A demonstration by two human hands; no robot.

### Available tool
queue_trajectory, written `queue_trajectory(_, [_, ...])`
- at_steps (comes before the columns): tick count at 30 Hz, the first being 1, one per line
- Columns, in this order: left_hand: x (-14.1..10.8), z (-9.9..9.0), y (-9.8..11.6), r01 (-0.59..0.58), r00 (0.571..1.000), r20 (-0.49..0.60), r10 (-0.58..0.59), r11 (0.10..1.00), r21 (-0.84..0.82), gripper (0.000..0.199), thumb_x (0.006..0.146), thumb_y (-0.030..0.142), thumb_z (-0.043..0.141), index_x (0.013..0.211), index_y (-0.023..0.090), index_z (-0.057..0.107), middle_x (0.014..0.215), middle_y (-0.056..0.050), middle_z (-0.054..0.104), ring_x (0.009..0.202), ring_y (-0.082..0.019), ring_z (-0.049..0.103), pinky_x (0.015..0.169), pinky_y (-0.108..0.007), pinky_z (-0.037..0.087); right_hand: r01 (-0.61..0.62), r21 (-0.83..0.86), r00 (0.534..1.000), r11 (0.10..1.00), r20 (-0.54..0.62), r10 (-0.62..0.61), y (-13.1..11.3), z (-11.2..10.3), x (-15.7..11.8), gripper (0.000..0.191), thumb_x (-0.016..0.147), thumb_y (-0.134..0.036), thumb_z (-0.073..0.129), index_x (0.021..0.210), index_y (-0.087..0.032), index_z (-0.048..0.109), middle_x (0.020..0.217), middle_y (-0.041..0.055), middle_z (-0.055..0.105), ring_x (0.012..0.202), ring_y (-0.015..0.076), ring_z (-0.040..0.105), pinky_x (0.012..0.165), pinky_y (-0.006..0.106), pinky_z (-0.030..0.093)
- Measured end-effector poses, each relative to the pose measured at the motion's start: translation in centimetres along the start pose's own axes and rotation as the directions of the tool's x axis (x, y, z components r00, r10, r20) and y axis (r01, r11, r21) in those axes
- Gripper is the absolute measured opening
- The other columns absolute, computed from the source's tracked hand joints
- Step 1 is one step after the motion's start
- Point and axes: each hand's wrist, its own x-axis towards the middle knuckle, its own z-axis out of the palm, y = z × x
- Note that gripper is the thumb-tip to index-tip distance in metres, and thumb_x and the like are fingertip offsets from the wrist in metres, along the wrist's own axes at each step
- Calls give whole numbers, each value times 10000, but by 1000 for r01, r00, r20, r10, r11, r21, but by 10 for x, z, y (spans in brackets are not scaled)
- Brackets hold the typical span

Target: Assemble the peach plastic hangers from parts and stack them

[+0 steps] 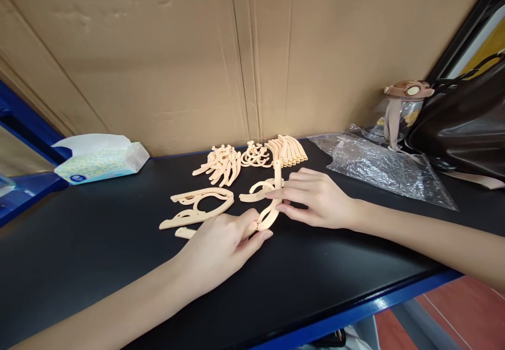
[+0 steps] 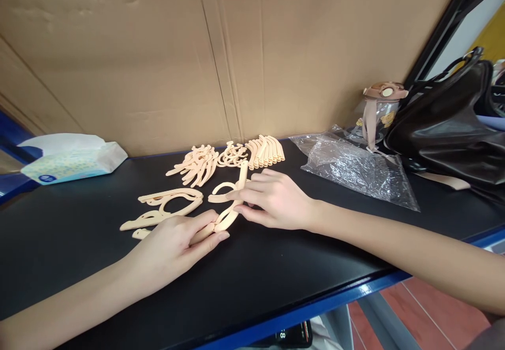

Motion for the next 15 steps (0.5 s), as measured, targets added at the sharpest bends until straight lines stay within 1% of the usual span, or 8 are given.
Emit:
queue_trajectory(3, [0,0,0,-44,999,10,43,998,38,383,927,438,412,654,217,257,494,73,321,445,-116,331,470,-238,206,-7,14,999,1000,43,6,0,-1,1,252,948,-288,453,1035,-160,651,811,37,654,718,146,489,680,276,373])
queue_trajectory(7, [-1,0,-1,-126,992,-2,127,989,83,349,936,395,417,674,216,272,496,81,331,426,-107,331,460,-225,206,-48,24,998,999,52,46,-3,-3,2,268,951,-319,443,1022,-169,654,848,47,640,778,158,492,717,279,395])
queue_trajectory(9, [-1,1,-2,-180,983,-24,184,976,120,282,935,349,424,708,217,322,508,82,357,420,-107,345,453,-222,197,-111,19,993,994,51,110,-4,-2,3,286,944,-364,452,973,-166,657,842,51,630,789,165,494,731,287,400])
queue_trajectory(11, [-2,2,-4,-226,972,-37,234,963,148,220,935,318,424,748,215,372,521,80,404,421,-110,378,450,-224,195,-201,11,978,980,53,200,-3,-1,3,287,937,-379,461,926,-162,648,829,50,618,797,170,498,751,298,401])
queue_trajectory(15, [-2,3,-7,-249,966,-25,257,953,172,133,938,290,430,847,205,477,584,63,547,455,-120,481,459,-230,228,-374,57,926,926,83,369,0,1,4,128,892,-245,509,849,-168,602,836,27,608,830,162,514,795,296,396])
